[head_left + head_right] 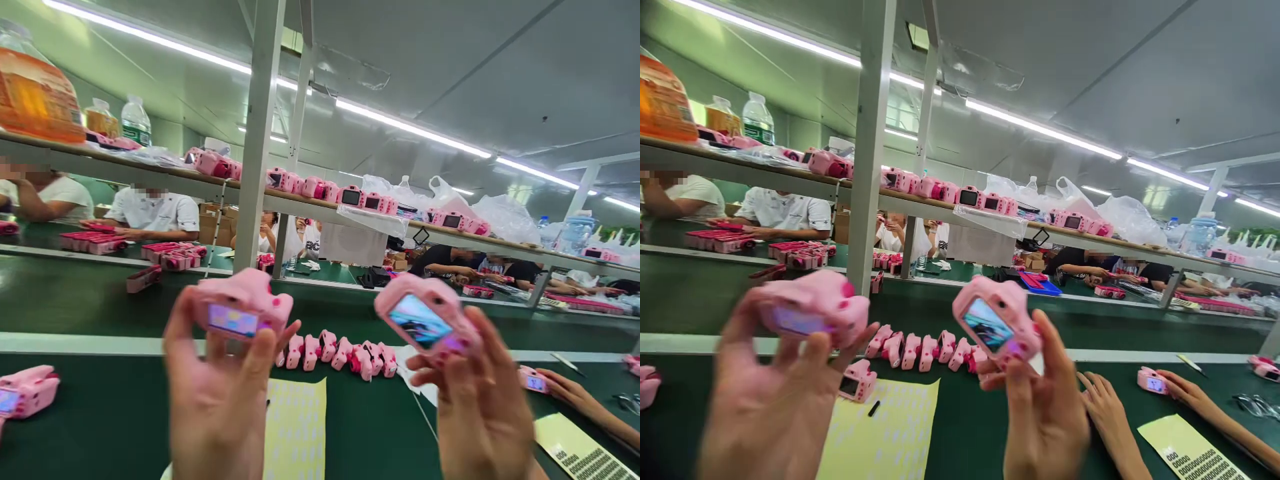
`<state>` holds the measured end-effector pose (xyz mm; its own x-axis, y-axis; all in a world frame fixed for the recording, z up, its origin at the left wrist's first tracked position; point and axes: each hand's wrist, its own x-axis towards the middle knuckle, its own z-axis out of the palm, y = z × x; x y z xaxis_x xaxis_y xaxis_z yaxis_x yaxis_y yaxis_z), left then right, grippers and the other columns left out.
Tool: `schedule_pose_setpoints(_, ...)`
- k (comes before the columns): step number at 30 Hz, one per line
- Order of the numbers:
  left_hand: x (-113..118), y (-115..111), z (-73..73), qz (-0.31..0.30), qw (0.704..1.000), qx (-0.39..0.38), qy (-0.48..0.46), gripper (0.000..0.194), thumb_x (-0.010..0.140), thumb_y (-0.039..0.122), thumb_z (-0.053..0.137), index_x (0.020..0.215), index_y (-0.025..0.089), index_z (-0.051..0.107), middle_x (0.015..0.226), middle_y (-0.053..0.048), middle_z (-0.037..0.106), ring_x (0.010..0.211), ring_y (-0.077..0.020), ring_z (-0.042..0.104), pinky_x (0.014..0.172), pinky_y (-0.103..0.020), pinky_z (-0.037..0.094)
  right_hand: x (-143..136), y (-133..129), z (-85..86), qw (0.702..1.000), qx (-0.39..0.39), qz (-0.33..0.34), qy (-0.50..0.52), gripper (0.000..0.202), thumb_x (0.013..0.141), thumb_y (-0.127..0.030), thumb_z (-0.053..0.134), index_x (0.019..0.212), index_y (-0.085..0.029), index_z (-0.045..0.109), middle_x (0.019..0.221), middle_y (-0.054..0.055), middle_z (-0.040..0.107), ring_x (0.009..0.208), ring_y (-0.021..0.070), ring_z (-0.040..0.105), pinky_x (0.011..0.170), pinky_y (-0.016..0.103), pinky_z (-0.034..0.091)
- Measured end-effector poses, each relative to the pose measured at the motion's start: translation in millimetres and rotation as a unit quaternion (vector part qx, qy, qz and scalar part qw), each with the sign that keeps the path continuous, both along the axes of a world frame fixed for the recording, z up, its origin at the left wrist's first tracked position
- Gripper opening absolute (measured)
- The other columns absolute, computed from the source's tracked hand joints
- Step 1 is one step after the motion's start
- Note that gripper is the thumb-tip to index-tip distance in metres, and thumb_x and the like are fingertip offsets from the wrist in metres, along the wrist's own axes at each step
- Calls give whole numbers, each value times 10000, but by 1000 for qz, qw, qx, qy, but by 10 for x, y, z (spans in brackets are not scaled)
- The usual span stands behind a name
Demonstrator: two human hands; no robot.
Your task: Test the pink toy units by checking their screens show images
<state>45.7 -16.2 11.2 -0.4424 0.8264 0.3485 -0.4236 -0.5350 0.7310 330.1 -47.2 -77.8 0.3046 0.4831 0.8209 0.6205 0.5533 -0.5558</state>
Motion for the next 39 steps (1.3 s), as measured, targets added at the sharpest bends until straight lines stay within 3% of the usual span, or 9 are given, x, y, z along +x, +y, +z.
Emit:
schedule_pose_setpoints(2,121,139,26,-78,996,8,-42,964,634,497,959,1474,459,490,1400,-19,690,1146,-360,755,900,-431,691,-560,100,323,979,-7,94,180,546,1006,-419,668,1528,-336,531,1035,70,766,797,218,775,650,326,650)
schedule_pose_setpoints(4,220,274,-47,-107,993,6,-50,932,699,430,955,1492,425,467,1447,-49,666,1083,-303,787,855,-346,693,-915,221,556,950,-21,188,250,477,945,-443,757,1401,-349,655,901,17,770,661,147,740,553,224,609)
schedule_pose_setpoints(6,294,389,-159,-89,995,14,-39,850,772,413,921,1488,412,463,1471,-54,653,1096,-256,783,852,-270,670,-1056,334,661,927,-48,252,273,445,902,-449,807,1323,-343,710,850,-12,766,590,104,709,525,181,592)
schedule_pose_setpoints(9,362,473,-270,-46,999,23,-16,843,782,396,921,1489,382,461,1489,-65,638,1172,-234,746,885,-212,628,-1061,434,652,914,-66,302,263,449,885,-411,833,1314,-345,720,973,-3,790,555,66,692,538,167,601)
schedule_pose_setpoints(14,377,389,-206,-5,1000,28,-11,971,716,437,948,1527,332,424,1469,-111,636,1216,-291,714,938,-315,631,-1105,427,645,920,-34,302,246,399,913,-385,806,1304,-375,724,982,-21,787,537,48,674,528,154,602)
schedule_pose_setpoints(19,348,339,-174,-9,999,33,-11,940,735,374,942,1526,347,436,1491,-77,624,1192,-236,723,871,-206,624,-1135,430,662,917,-43,307,252,389,936,-402,779,1319,-370,717,807,-40,765,528,50,674,522,127,584)
schedule_pose_setpoints(23,348,367,-208,-13,999,37,-17,910,752,352,929,1521,342,443,1477,-79,636,1233,-245,704,881,-208,625,-1103,444,617,919,-59,300,247,417,953,-414,758,1361,-354,699,680,-54,729,541,63,676,546,131,588)
schedule_pose_setpoints(32,364,396,-254,-18,999,45,-16,875,799,338,904,1533,364,429,1484,-68,633,1232,-231,710,875,-196,626,-1087,437,617,918,-56,295,258,455,922,-400,792,1364,-334,708,759,-37,756,526,76,656,544,196,617)
schedule_pose_setpoints(39,361,397,-274,-12,999,51,3,846,834,327,877,1542,370,416,1513,-75,606,1223,-239,715,847,-205,638,-1073,403,620,919,-56,295,255,416,908,-395,809,1316,-366,732,969,-24,788,555,58,686,558,177,612)
